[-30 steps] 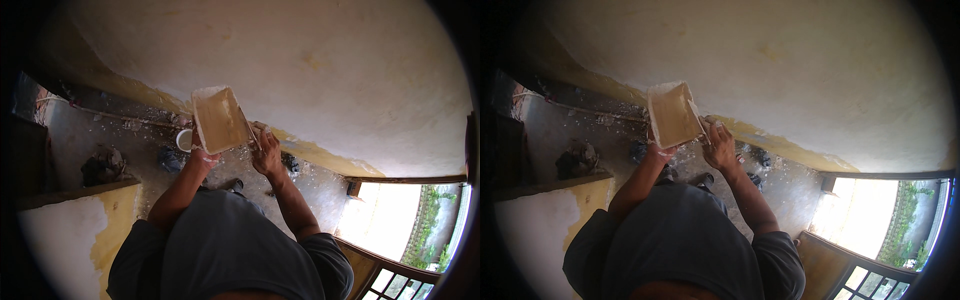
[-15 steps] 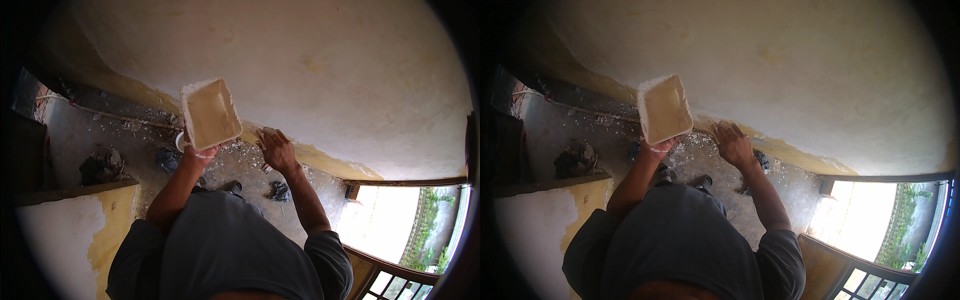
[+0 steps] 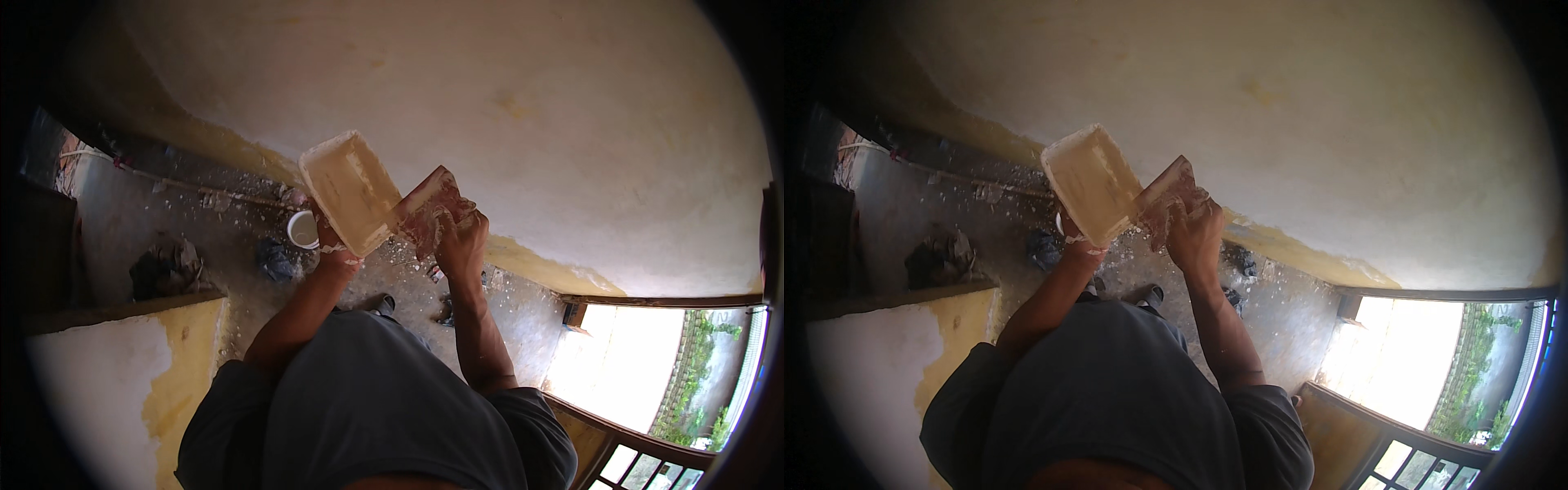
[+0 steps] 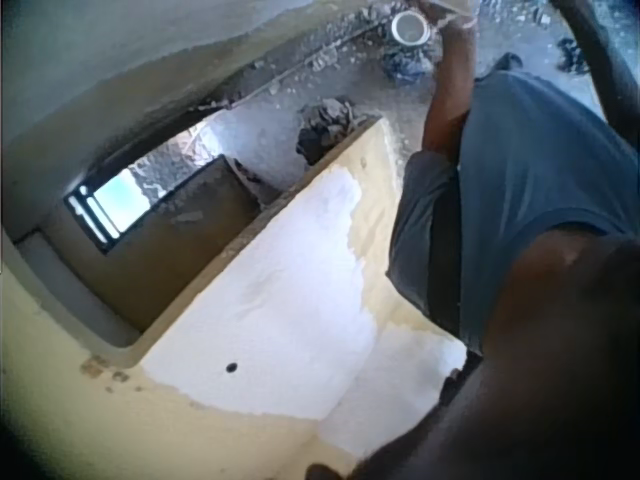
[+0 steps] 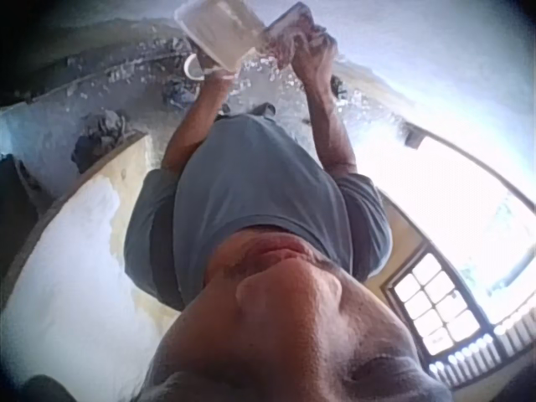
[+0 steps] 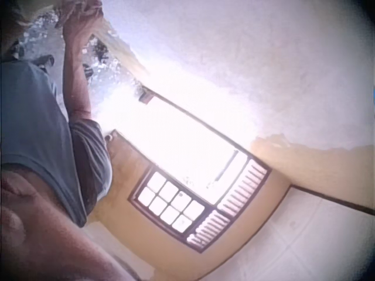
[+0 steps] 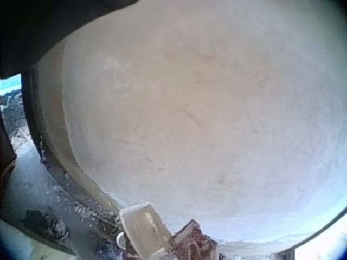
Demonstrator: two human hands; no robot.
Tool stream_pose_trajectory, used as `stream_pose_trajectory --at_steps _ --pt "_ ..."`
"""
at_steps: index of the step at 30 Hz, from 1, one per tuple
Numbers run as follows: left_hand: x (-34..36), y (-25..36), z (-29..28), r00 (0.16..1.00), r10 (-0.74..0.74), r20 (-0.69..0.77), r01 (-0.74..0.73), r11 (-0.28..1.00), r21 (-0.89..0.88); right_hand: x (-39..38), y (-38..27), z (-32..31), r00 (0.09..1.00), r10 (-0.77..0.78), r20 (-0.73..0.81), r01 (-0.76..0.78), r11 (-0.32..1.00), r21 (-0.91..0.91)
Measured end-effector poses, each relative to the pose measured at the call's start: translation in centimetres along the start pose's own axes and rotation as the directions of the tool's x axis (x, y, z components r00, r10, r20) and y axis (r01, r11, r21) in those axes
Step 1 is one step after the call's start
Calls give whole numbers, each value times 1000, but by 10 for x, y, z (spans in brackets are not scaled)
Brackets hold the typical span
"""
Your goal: The person applies patching material to a wall using a putty knife and then refills the knife with more material from a small container.
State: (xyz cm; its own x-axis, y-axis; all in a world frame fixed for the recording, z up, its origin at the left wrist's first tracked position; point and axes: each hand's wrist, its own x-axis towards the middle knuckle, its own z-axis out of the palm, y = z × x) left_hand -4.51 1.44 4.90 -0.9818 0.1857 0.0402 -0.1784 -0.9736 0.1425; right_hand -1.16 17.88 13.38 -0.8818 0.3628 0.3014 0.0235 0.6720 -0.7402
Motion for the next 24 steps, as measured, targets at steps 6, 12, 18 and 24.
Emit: stream_pose_trajectory --at_steps 6,12,18,24 --pt "-6 -16 5 1000 -12 2 12 1000 -1 5 -18 12 992 -118 -35 121 990 76" --pt "-17 -32 8 998 -61 -2 61 998 7 16 -31 17 981 -149 -122 155 987 47" --pt "-24 -31 0 979 -195 57 197 980 -31 27 -17 9 955 -294 36 282 940 193" --pt "-4 -18 10 974 -219 -61 219 976 -10 11 -21 1 844 -536 -7 533 838 118"
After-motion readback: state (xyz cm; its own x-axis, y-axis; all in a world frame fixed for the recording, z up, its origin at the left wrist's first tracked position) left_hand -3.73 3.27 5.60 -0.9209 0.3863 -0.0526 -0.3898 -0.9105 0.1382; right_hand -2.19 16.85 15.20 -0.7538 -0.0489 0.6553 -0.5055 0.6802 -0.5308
